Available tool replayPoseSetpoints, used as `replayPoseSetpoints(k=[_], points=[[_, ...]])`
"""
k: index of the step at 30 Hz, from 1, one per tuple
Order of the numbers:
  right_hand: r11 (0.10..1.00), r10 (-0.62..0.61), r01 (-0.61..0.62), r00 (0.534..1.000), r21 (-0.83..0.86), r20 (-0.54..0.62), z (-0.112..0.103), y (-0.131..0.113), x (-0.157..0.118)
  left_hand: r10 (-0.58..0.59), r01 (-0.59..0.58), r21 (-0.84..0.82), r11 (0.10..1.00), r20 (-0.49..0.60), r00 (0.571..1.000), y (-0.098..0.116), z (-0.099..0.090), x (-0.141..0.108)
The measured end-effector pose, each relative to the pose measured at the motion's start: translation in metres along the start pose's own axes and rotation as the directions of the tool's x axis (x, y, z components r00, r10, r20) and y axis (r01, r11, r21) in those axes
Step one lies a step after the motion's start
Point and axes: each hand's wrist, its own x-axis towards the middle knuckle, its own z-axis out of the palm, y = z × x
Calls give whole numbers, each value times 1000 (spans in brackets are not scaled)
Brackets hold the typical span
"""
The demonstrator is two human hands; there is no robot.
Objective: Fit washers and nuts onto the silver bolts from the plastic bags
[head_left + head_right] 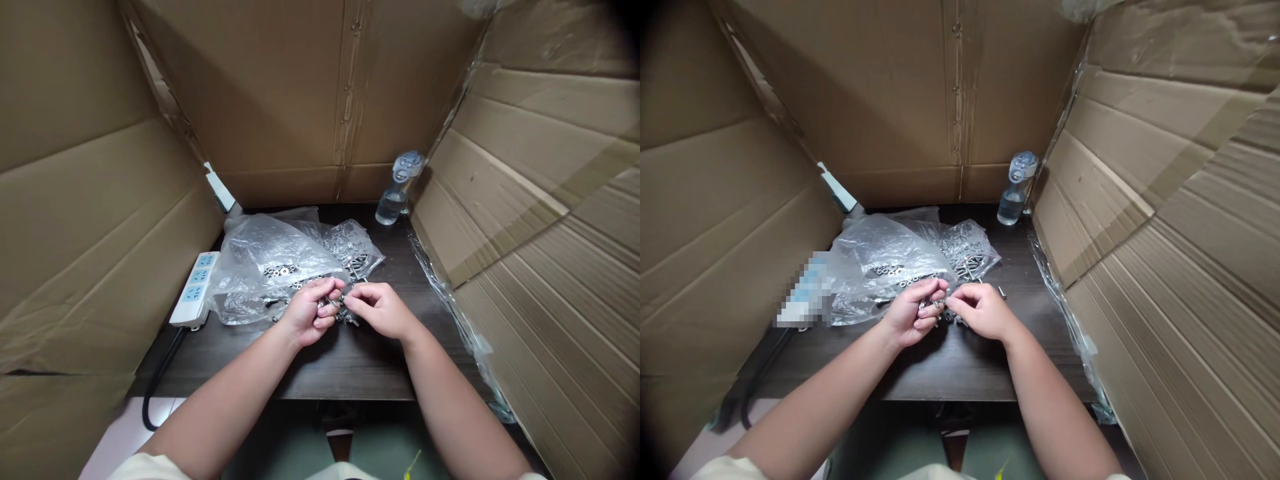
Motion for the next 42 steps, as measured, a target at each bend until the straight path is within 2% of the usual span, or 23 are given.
replayPoseSetpoints(k=[3, 5, 8, 10, 12, 15, 19, 22, 24, 28, 30, 33, 37, 39, 41, 42], points=[[981, 39, -48, 998, 187, 52, 10, -5, -2, 148, -138, 154, 978, -56, 987, -7, 3, 0], [977, 92, -93, 996, 190, 17, 17, -6, -1, 218, -192, 271, 943, -70, 973, -12, 4, 0], [988, 119, -117, 993, 97, -10, 22, -7, -1, 246, -199, 381, 903, -79, 966, -17, 4, 2], [998, 57, -57, 998, 12, -18, 21, -8, -1, 248, -190, 400, 897, -98, 964, -18, 5, 2], [995, -62, 58, 997, -79, -42, 16, -9, -2, 268, -193, 430, 882, -123, 956, -18, 5, 3], [962, -218, 203, 974, -185, -63, 7, -7, -3, 312, -191, 516, 835, -157, 937, -17, 6, 2], [938, -279, 251, 956, -240, -88, 0, -3, -4, 351, -172, 666, 726, -142, 926, -15, 6, 1], [946, -267, 238, 958, -221, -108, 2, -2, -5, 388, -188, 742, 644, -105, 916, -15, 5, 0], [970, -214, 196, 969, -143, -124, 5, -2, -5, 388, -189, 739, 647, -106, 916, -15, 5, -1], [988, -125, 136, 982, 72, -143, 9, -4, -6, 336, -186, 624, 759, -130, 933, -14, 6, -2], [985, -120, 141, 976, 105, -180, 9, -4, -6, 299, -196, 553, 810, -102, 949, -14, 6, -3], [981, -107, 142, 965, 135, -240, 8, -5, -6, 276, -221, 496, 840, -38, 960, -14, 6, -4], [958, -62, 126, 968, 259, -245, 5, -2, -8, 337, -287, 503, 815, -9, 941, -14, 5, -8], [936, -46, 133, 964, 326, -263, 2, -1, -9, 330, -306, 523, 796, 50, 943, -10, 6, -13], [933, -56, 147, 961, 329, -271, 1, -1, -8, 219, -286, 555, 781, 185, 958, -3, 6, -21], [945, -81, 155, 964, 289, -254, 1, -3, -6, 110, -258, 586, 768, 276, 955, 0, 7, -25]])
